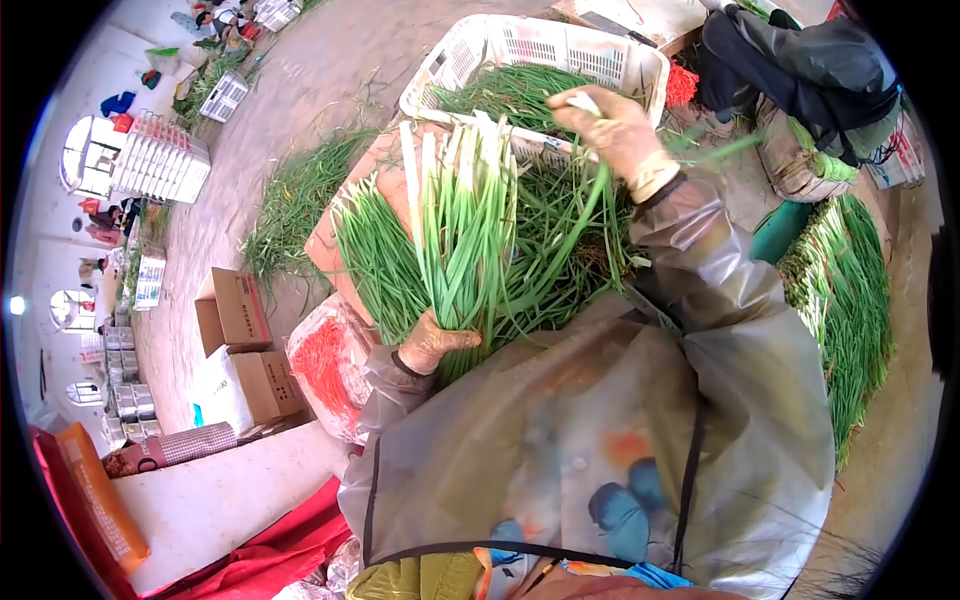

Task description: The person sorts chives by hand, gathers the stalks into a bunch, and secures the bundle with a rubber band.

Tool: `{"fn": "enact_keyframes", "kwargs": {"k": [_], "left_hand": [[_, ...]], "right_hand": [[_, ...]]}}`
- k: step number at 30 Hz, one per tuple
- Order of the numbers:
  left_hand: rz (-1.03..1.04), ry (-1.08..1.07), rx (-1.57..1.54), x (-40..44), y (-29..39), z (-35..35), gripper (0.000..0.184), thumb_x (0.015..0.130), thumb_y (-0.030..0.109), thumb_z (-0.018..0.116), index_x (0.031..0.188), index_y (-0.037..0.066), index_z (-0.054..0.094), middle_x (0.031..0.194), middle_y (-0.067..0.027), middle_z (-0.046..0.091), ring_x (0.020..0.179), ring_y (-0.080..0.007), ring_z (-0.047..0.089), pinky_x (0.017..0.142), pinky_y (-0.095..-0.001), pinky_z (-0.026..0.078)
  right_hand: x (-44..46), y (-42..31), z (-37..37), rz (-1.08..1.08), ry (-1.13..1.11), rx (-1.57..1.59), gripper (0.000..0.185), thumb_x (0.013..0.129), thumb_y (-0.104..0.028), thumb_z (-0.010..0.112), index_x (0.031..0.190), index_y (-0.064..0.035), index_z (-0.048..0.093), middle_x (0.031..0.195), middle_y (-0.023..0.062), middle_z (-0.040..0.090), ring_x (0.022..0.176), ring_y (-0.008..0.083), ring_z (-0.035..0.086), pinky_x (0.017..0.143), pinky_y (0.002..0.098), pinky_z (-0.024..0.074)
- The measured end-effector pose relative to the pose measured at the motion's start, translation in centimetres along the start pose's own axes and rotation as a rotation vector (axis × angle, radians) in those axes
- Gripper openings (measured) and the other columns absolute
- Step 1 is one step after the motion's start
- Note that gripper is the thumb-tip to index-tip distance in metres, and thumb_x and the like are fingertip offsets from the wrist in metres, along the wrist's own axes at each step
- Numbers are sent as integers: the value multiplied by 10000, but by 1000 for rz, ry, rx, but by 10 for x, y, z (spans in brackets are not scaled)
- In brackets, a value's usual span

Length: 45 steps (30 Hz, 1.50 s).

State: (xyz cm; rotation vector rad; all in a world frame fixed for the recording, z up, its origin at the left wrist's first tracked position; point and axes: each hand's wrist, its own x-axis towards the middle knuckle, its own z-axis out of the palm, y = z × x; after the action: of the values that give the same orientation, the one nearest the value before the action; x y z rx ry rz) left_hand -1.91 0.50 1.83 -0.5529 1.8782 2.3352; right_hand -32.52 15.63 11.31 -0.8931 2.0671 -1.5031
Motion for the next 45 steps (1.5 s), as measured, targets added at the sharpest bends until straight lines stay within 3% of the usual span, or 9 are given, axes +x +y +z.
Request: {"fn": "enact_keyframes", "kwargs": {"k": [3,5,12,24,27,30,32,37,45], "left_hand": [[-7,-28,-44,7,6,14,472,660,19,716,1100,23,547,998,-32,596,875,-138,541,770,-271,433],[51,-62,-124,8,-11,7,506,650,67,742,1110,18,537,1009,-41,593,873,-148,550,771,-279,438],[213,-24,-493,3,-28,2,870,536,420,815,1189,-1,423,974,-104,584,790,-250,605,693,-388,512],[277,-248,-486,19,-11,3,686,612,312,784,1130,-6,467,971,-136,578,829,-273,594,712,-394,507],[239,-306,-444,40,7,-12,680,618,311,780,1133,-5,466,975,-133,577,834,-268,592,716,-388,505],[224,-328,-479,59,11,-21,675,625,310,775,1136,-4,466,978,-131,576,838,-263,590,720,-382,503],[239,-316,-541,69,3,-18,672,629,310,772,1138,-4,466,981,-129,576,841,-260,588,723,-378,502],[259,-275,-657,76,-9,-23,663,639,308,764,1144,-2,466,987,-124,574,849,-253,585,730,-368,499],[306,-270,-757,83,-15,-45,649,656,305,751,1153,0,466,997,-116,571,861,-240,579,741,-352,494]], "right_hand": [[10,9,48,-147,-173,6,563,776,-404,637,1159,-7,524,1023,153,615,944,238,570,869,300,416],[13,17,65,-232,-382,447,532,785,-311,655,1159,35,503,1030,175,606,944,221,571,832,263,445],[-24,1,11,-283,-187,543,176,834,-207,609,905,-48,635,806,-12,623,514,9,369,459,143,286],[-16,-35,40,-320,-446,434,463,816,-412,579,1014,5,540,874,21,595,674,63,489,564,173,386],[59,57,103,-577,-539,584,464,799,-364,608,1041,25,534,892,39,603,734,110,538,624,209,437],[27,19,106,-133,-539,885,424,777,-88,606,1162,35,480,849,71,602,648,117,525,567,181,450],[13,-2,78,1,-496,441,490,756,-97,650,1193,23,461,869,61,604,645,102,504,545,187,426],[-8,8,74,-3,-628,447,211,808,-177,643,984,-63,617,786,-26,589,602,49,454,517,186,360],[0,5,67,56,-656,275,308,798,-229,653,1070,-110,568,801,-58,537,607,38,434,510,180,331]]}}
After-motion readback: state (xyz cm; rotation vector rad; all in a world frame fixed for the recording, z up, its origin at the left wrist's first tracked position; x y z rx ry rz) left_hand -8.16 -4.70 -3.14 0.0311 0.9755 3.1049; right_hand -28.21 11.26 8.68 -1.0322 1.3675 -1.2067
